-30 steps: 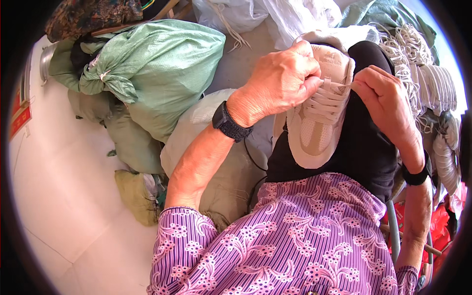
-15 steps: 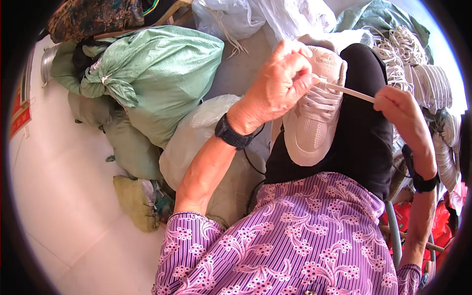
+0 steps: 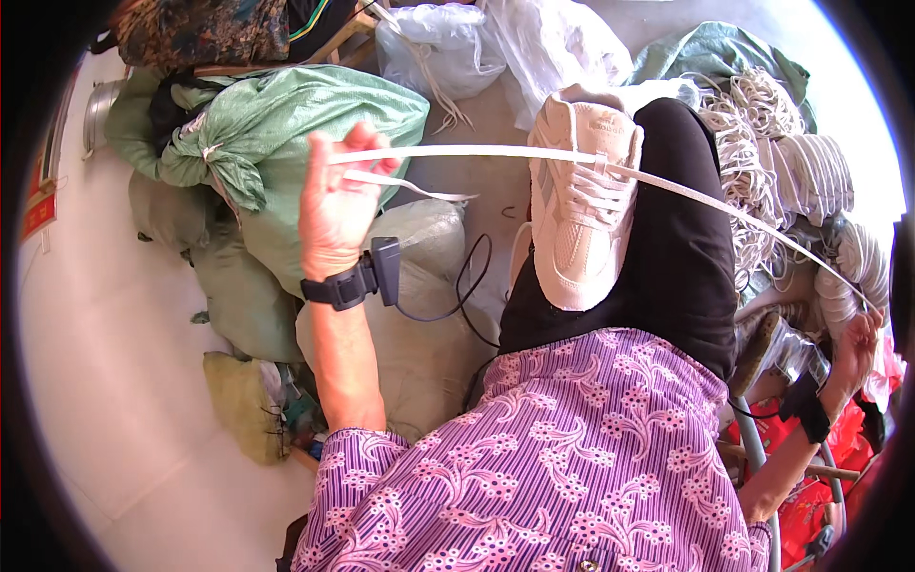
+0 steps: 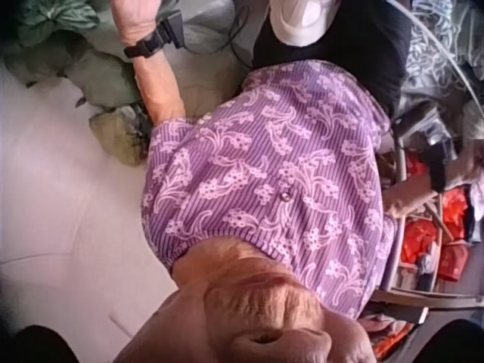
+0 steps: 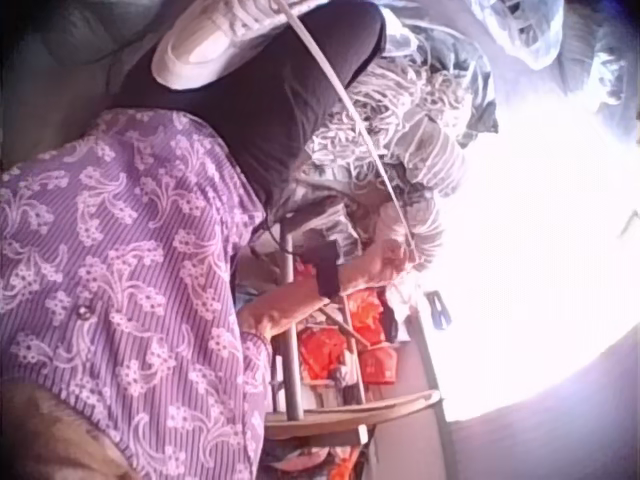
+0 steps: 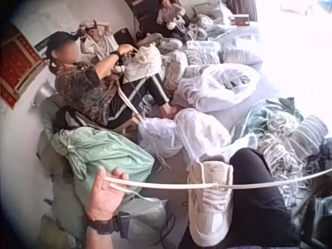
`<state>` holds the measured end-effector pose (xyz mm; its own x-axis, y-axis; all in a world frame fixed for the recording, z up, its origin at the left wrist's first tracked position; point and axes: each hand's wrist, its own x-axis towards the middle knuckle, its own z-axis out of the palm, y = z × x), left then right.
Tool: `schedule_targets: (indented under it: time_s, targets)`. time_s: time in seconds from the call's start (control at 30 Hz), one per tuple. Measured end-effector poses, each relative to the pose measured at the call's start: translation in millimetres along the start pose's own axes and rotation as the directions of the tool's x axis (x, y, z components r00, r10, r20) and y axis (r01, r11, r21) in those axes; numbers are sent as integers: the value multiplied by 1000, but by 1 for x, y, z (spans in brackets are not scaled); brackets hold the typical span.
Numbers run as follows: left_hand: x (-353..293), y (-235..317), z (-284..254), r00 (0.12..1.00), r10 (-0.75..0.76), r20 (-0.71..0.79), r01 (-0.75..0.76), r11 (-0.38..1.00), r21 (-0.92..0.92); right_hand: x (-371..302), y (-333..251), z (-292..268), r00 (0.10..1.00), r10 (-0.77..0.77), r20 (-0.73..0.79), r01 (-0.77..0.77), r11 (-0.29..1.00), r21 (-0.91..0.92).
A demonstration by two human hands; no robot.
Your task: Lacing a white sneaker by hand in a production or workshop setting.
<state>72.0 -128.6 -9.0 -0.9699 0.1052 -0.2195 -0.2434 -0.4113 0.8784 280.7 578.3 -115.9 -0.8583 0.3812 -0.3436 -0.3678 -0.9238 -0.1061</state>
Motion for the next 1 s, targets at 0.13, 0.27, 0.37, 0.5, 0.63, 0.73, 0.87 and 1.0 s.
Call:
schedule_targets:
  time_s: [0.13,0.27,0.37,0.5,0.63,0.73,0.87,1.0]
  targets:
    - [0,2,1,994,-33,101,56,970,-235,3,-47,-33,1000,16,25,-11,977,-213]
    - [-8,20,-9,970,45,239,90,847,-523,6,-56,-50,990,-88,-106,68,981,-185]
    - [-16,42,-12,971,165,175,-54,858,-510,9,-59,-54,923,-370,-103,322,893,-314]
    - [-45,75,-9,931,364,27,-333,877,-348,9,92,-4,976,-189,110,182,422,-888]
    - [-66,92,-44,897,439,-49,-431,846,-314,19,262,44,907,211,363,416,-337,-844]
    - [-70,95,-39,835,470,-286,-530,827,-187,24,334,58,741,330,585,671,-394,-628]
    - [-73,93,-52,793,498,-353,-568,812,-132,29,374,58,591,524,613,807,-397,-438]
    - [-63,66,-68,860,339,-381,-239,928,286,15,384,62,551,608,572,833,-441,-333]
